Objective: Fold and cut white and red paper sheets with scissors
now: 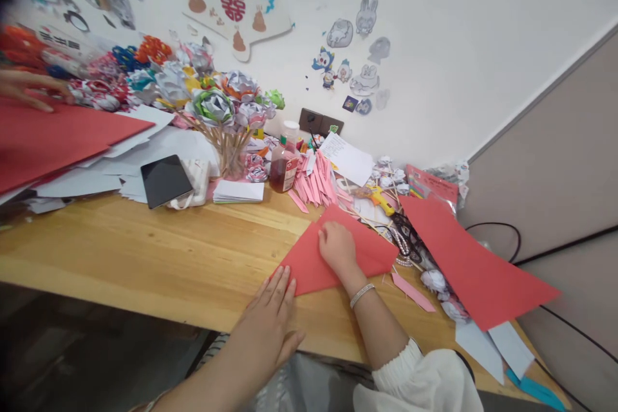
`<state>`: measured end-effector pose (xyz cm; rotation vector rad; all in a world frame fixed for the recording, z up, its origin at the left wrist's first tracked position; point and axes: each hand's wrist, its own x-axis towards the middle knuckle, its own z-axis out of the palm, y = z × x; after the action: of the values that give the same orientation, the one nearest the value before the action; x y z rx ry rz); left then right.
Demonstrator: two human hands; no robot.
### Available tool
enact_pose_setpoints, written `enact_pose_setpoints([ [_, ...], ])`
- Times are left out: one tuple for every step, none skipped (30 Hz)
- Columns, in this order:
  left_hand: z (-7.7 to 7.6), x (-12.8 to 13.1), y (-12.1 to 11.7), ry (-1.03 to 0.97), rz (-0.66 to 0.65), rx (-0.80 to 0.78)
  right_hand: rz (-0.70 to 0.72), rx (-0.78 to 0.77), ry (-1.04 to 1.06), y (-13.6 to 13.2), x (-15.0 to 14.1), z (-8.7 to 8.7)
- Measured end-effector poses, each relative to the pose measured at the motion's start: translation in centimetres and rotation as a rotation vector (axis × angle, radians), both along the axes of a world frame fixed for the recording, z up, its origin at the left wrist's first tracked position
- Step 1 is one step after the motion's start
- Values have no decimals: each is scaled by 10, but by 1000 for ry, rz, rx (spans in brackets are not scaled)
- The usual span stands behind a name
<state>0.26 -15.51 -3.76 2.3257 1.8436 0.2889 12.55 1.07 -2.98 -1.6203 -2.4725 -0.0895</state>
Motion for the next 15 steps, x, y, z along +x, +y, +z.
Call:
enact_pose_setpoints([
  [1, 0, 1, 11, 0, 0, -4, 7, -1, 0, 0, 0],
  [2, 0, 1, 18, 1, 7, -7, 13, -3, 0, 0, 0],
  [1, 0, 1, 23, 0, 15, -10, 16, -4, 0, -1, -1],
  [0, 0, 1, 25, -3, 25, -12, 17, -5, 0, -1, -1],
  [-2, 1, 1, 26, -6, 37, -15, 16, -6, 0, -1, -1],
  [-4, 1, 1, 26, -7, 54, -18, 14, -7, 1, -1, -1],
  [-7, 1, 0, 25, -4, 77, -21, 11, -8, 1, 0, -1],
  [-10, 1, 0, 22, -1, 102, -23, 6, -9, 2, 0, -1],
  [-13, 1, 0, 19, 2, 125, -24, 1, -9, 2, 1, 0],
  [-15, 1, 0, 16, 4, 143, -24, -4, -9, 3, 1, 1],
  [-17, 1, 0, 14, 4, 155, -24, -10, -9, 4, 2, 1],
  [-18, 0, 0, 12, 2, 161, -23, -16, -9, 4, 3, 2],
  [-19, 0, 0, 12, -3, 163, -22, -22, -11, 5, 4, 4],
  [-19, 0, 0, 13, -9, 163, -22, -29, -13, 6, 4, 5],
  [-19, -1, 0, 15, -14, 163, -22, -35, -16, 7, 5, 6],
])
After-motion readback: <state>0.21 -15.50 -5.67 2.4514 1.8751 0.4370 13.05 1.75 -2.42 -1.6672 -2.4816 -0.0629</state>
